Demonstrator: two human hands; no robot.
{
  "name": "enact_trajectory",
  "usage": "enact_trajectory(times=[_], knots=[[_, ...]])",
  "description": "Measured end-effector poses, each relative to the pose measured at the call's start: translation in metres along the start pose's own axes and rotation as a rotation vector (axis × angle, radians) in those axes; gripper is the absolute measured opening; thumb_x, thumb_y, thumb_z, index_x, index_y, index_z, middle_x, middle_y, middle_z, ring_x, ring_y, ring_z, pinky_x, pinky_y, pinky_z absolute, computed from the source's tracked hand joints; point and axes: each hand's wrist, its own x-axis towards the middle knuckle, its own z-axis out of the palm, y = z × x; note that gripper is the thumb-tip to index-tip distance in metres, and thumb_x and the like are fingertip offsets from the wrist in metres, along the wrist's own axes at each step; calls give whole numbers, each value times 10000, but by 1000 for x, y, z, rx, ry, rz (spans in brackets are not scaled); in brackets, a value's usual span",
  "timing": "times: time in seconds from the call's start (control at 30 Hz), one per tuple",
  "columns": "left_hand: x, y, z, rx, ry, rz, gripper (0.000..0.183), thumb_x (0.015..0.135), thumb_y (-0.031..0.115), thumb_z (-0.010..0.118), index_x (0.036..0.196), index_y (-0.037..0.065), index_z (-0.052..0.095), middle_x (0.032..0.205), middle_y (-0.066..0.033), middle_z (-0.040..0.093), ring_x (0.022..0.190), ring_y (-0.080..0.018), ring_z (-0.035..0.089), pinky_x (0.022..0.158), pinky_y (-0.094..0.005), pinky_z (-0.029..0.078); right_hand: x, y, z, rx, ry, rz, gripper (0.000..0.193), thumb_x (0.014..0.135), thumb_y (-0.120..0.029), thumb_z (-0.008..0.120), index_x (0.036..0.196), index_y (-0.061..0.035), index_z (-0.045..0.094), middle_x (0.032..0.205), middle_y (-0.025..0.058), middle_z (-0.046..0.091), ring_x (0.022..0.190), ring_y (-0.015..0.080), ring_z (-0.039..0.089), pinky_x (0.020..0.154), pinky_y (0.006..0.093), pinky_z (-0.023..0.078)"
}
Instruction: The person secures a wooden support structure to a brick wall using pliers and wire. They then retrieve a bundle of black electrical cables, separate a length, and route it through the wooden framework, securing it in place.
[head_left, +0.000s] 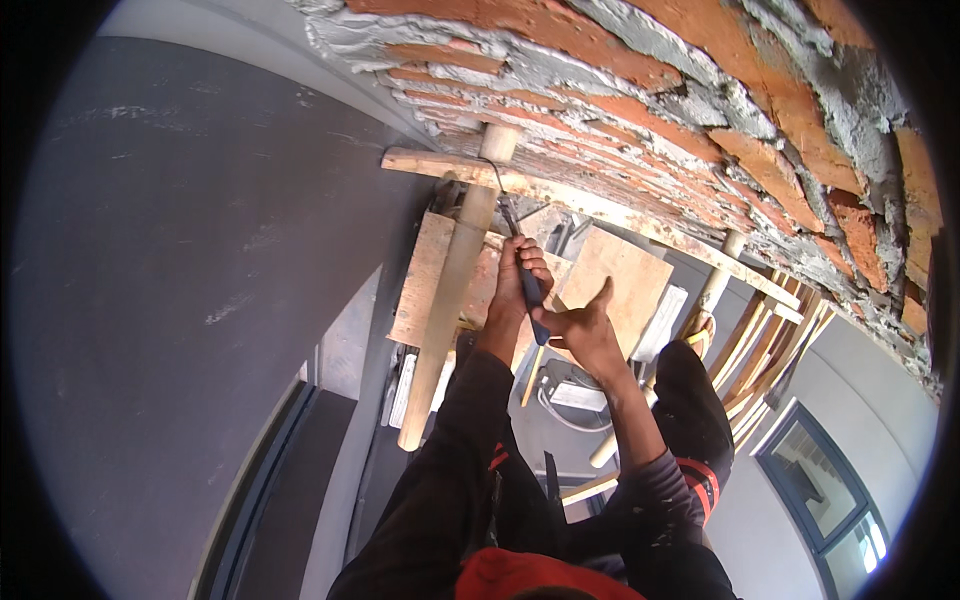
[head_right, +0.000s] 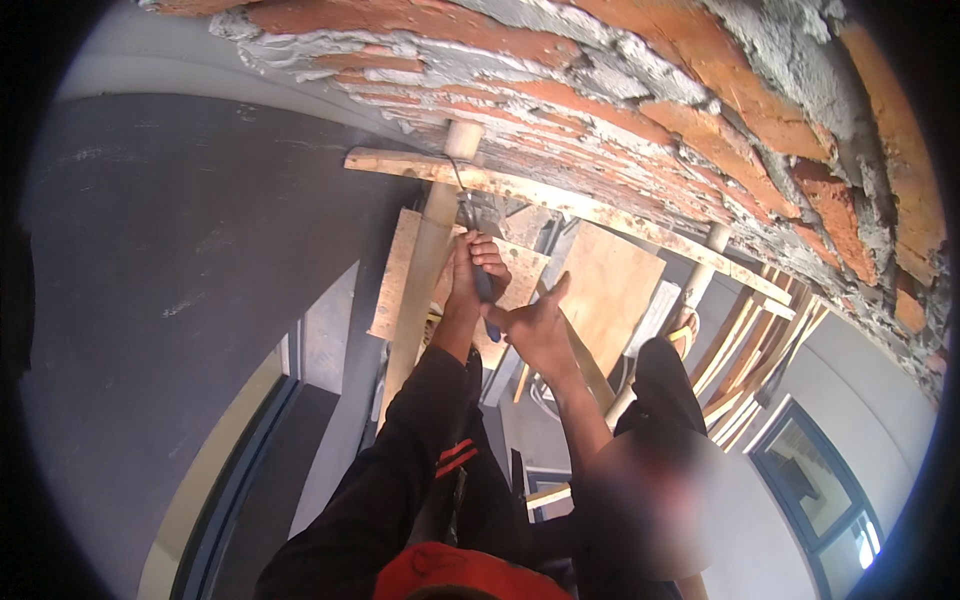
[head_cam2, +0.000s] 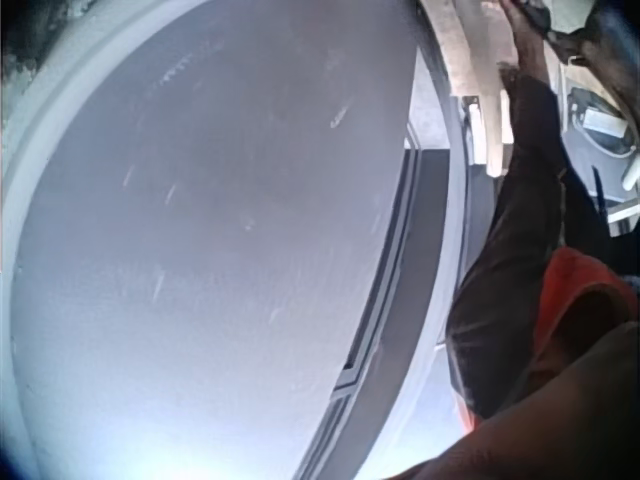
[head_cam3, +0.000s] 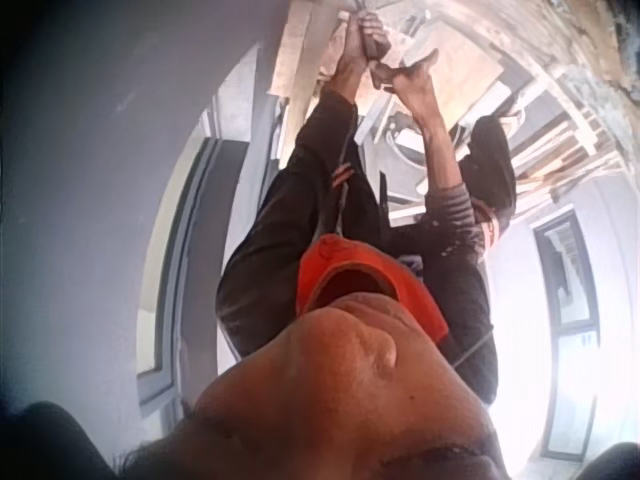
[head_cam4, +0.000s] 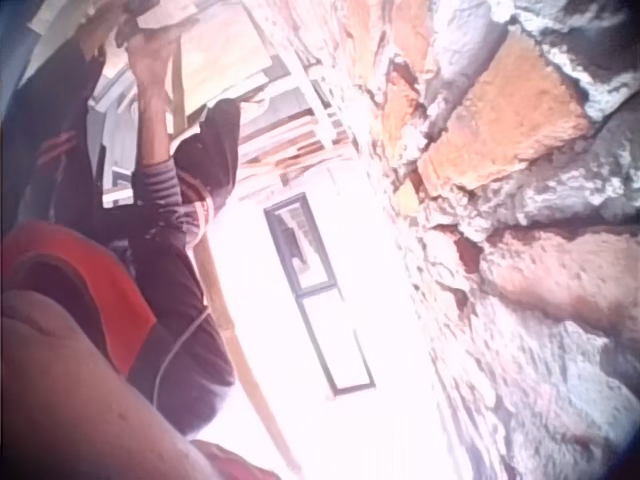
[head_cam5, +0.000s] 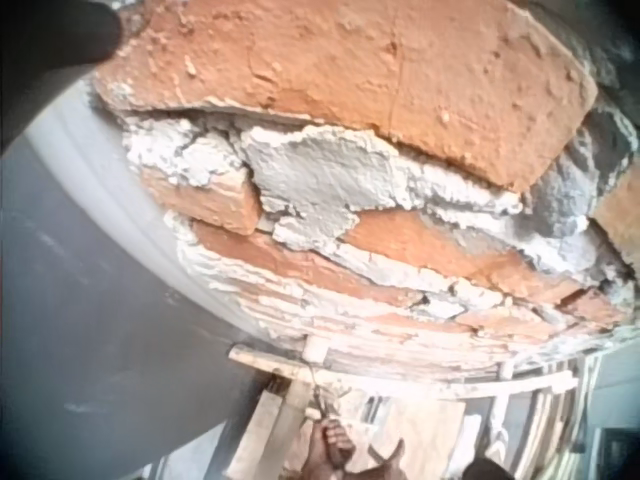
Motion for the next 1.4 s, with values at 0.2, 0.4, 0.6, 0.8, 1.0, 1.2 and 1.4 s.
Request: enact_trajectory(times=[0.2,0.4,0.6,0.8,1.0,1.2,1.4], knots=[[1,3,-6,165,-38,-62,211,779,301,611,676,139,521,644,37,555,600,-97,564,686,-285,495,13,-5,3,315,-301,308,943,764,-327,687,1331,184,134,975,256,633,901,276,639,789,401,512],[-5,-34,33,999,664,299,508,836,428,533,1230,108,522,742,3,485,626,-111,443,661,-280,435,33,58,30,-657,30,-215,611,735,-243,583,1171,132,376,876,333,592,769,442,617,707,499,502],[-10,-18,4,1366,686,487,473,867,431,527,1232,130,508,889,9,477,700,-87,469,597,-226,401,31,29,32,-373,-53,7,340,771,-149,522,1005,98,516,897,288,613,825,431,624,754,445,522],[-16,-24,20,1392,877,446,508,861,550,510,1077,91,539,852,3,508,600,-99,441,538,-267,369,27,30,27,561,-329,155,482,826,-11,397,1294,90,340,1087,203,553,960,264,596,857,367,530],[-14,-20,14,1538,920,449,653,841,573,526,1246,64,474,1011,-118,544,890,-224,510,774,-347,418,31,34,24,646,-401,157,502,822,25,393,1308,106,298,1140,223,529,1018,287,583,886,378,521],[-8,-28,10,1489,918,480,629,829,551,565,1226,73,465,1034,-121,523,909,-230,500,803,-358,406,32,26,15,438,-321,125,428,802,-18,455,1216,82,410,968,153,571,851,215,587,737,315,513],[-5,-38,24,1593,880,565,618,797,513,623,1165,40,475,930,-93,514,871,-214,504,782,-350,413,45,37,10,376,-342,150,418,762,-29,501,1175,32,479,804,76,541,652,133,488,575,258,417]])
